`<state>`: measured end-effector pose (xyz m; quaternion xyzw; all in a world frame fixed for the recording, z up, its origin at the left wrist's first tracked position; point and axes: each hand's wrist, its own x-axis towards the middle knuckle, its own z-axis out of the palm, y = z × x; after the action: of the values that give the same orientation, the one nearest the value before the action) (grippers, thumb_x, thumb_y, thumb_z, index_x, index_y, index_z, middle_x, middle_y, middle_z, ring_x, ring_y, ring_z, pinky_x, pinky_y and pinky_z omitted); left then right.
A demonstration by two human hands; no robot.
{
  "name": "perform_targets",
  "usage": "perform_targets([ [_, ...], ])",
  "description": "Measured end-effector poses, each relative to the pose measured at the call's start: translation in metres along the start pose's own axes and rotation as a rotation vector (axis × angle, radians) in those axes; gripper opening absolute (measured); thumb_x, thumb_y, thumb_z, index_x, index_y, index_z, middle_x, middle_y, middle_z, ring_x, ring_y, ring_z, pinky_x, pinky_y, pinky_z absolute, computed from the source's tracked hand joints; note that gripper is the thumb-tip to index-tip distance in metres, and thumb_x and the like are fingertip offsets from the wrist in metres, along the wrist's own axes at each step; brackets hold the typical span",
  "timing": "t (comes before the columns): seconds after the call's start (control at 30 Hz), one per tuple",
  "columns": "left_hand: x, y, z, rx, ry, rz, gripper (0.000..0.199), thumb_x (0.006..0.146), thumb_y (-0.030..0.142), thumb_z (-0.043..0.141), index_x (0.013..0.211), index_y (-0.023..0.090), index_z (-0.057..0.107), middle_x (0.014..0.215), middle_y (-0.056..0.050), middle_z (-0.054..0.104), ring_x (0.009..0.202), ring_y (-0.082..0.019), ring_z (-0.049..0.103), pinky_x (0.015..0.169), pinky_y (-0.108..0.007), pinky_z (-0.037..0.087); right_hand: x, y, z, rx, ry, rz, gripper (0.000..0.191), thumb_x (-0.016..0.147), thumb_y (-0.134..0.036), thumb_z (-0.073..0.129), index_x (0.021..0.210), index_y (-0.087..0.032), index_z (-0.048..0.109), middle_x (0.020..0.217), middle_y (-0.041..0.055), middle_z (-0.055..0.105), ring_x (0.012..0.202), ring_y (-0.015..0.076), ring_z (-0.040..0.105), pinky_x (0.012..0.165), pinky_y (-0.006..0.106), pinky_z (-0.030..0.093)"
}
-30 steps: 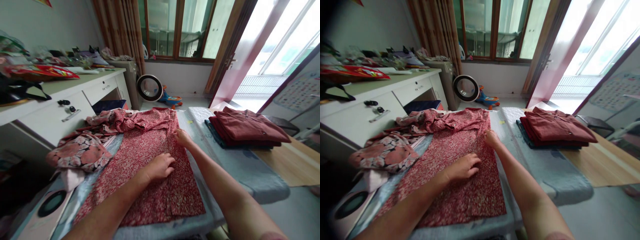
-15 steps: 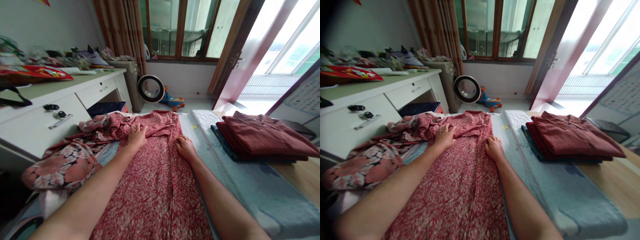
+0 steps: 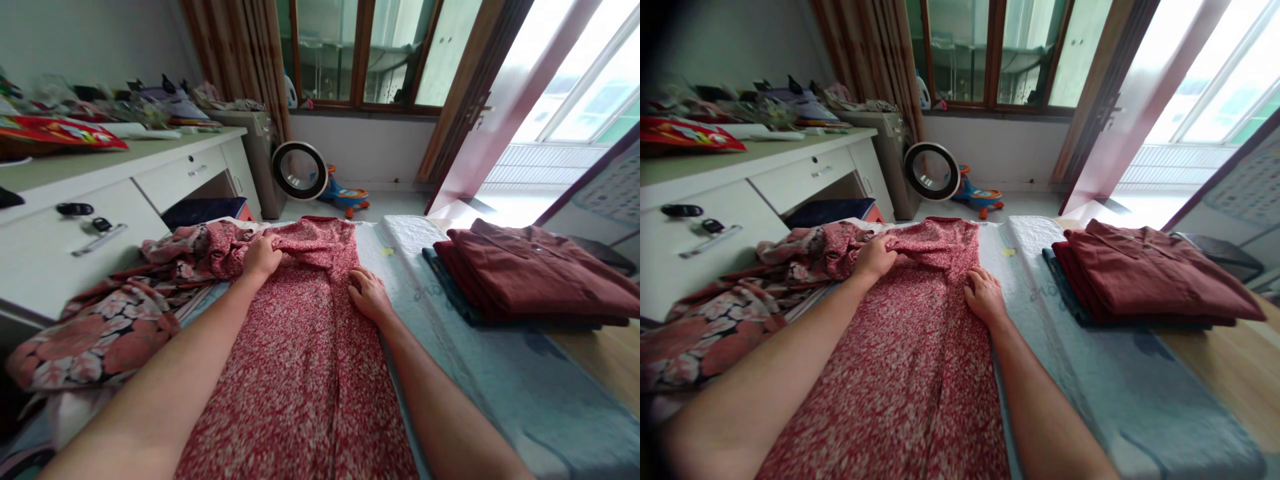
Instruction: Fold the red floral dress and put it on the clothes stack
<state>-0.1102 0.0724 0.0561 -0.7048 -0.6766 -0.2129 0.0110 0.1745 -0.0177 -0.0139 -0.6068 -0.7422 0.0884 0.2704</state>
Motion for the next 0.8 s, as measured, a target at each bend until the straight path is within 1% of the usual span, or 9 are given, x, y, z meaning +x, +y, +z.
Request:
perform_targets([
  [0.07,-0.001,-0.002,-0.002,0.018,-0.019,-0.003,0.045,0.083,0.020,0.051,0.126,0.023,0.061,0.124,-0.008,0.064,0.111,-0.024,0.062,0.096,-0.032,0.048,0.000,-0.001,-0.001,-0.006,-0.019,-0.014,0.040,0.090,-0.027,0.052,0.129,-0.024,0.060,0.143,0.0059,0.054,0.135,0.0232,0.043,0.111,0.042,0.033],
  [0.23,-0.011,0.003,0.000,0.262,-0.382,0.023,0.064,0.072,0.033,0.066,0.134,0.024,0.054,0.141,-0.014,0.049,0.129,-0.038,0.046,0.104,-0.048,0.042,0.000,-0.006,-0.004,-0.054,-0.065,-0.015,0.038,0.089,-0.028,0.053,0.126,-0.025,0.063,0.141,0.0064,0.056,0.133,0.0241,0.045,0.110,0.045,0.032],
  [0.33,-0.016,0.019,-0.001,0.319,-0.285,0.045,0.061,0.071,0.030,0.066,0.131,0.024,0.056,0.148,-0.013,0.043,0.131,-0.042,0.041,0.102,-0.054,0.041,0.000,-0.007,-0.004,-0.049,-0.053,-0.016,0.038,0.089,-0.028,0.054,0.125,-0.024,0.063,0.142,0.0070,0.055,0.133,0.0241,0.045,0.110,0.044,0.033],
  [0.43,-0.019,0.047,0.003,0.217,-0.094,0.216,0.053,0.079,0.020,0.055,0.132,0.025,0.055,0.145,-0.009,0.048,0.128,-0.035,0.045,0.102,-0.049,0.041,0.001,-0.007,-0.003,-0.027,-0.012,-0.023,0.039,0.089,-0.024,0.052,0.127,-0.023,0.061,0.144,0.0074,0.053,0.136,0.0230,0.042,0.110,0.043,0.032],
  [0.47,-0.020,0.058,0.007,0.161,-0.083,0.302,0.050,0.082,0.017,0.051,0.131,0.025,0.056,0.142,-0.007,0.052,0.126,-0.031,0.047,0.104,-0.046,0.041,0.001,-0.007,-0.003,-0.020,-0.002,-0.027,0.039,0.089,-0.023,0.051,0.127,-0.023,0.061,0.144,0.0073,0.053,0.137,0.0226,0.042,0.111,0.043,0.031],
  [0.53,-0.025,0.080,0.018,0.038,-0.164,0.454,0.044,0.086,0.013,0.045,0.126,0.025,0.060,0.134,-0.004,0.059,0.121,-0.023,0.053,0.106,-0.039,0.041,0.000,-0.007,-0.003,-0.014,-0.003,-0.035,0.039,0.090,-0.021,0.051,0.127,-0.024,0.061,0.142,0.0069,0.056,0.136,0.0221,0.043,0.111,0.042,0.031],
  [0.6,-0.030,0.099,0.033,-0.023,-0.277,0.508,0.035,0.090,0.016,0.043,0.116,0.024,0.066,0.127,-0.003,0.064,0.116,-0.021,0.056,0.102,-0.035,0.043,0.000,-0.007,-0.002,-0.021,-0.017,-0.037,0.038,0.090,-0.023,0.051,0.127,-0.024,0.061,0.139,0.0068,0.058,0.133,0.0222,0.046,0.111,0.042,0.031],
  [0.7,-0.037,0.117,0.053,0.002,-0.338,0.475,0.029,0.094,0.021,0.044,0.111,0.023,0.068,0.116,-0.006,0.067,0.110,-0.023,0.059,0.096,-0.037,0.047,0.000,-0.007,-0.001,-0.040,-0.025,-0.027,0.037,0.091,-0.026,0.052,0.127,-0.024,0.061,0.140,0.0072,0.058,0.132,0.0228,0.047,0.111,0.041,0.031],
  [0.8,-0.042,0.122,0.066,0.023,-0.302,0.431,0.026,0.094,0.023,0.047,0.108,0.021,0.068,0.112,-0.010,0.066,0.108,-0.025,0.058,0.094,-0.039,0.046,0.000,-0.007,-0.001,-0.045,-0.022,-0.020,0.036,0.093,-0.027,0.050,0.127,-0.024,0.061,0.140,0.0076,0.057,0.131,0.0225,0.048,0.110,0.041,0.031],
])
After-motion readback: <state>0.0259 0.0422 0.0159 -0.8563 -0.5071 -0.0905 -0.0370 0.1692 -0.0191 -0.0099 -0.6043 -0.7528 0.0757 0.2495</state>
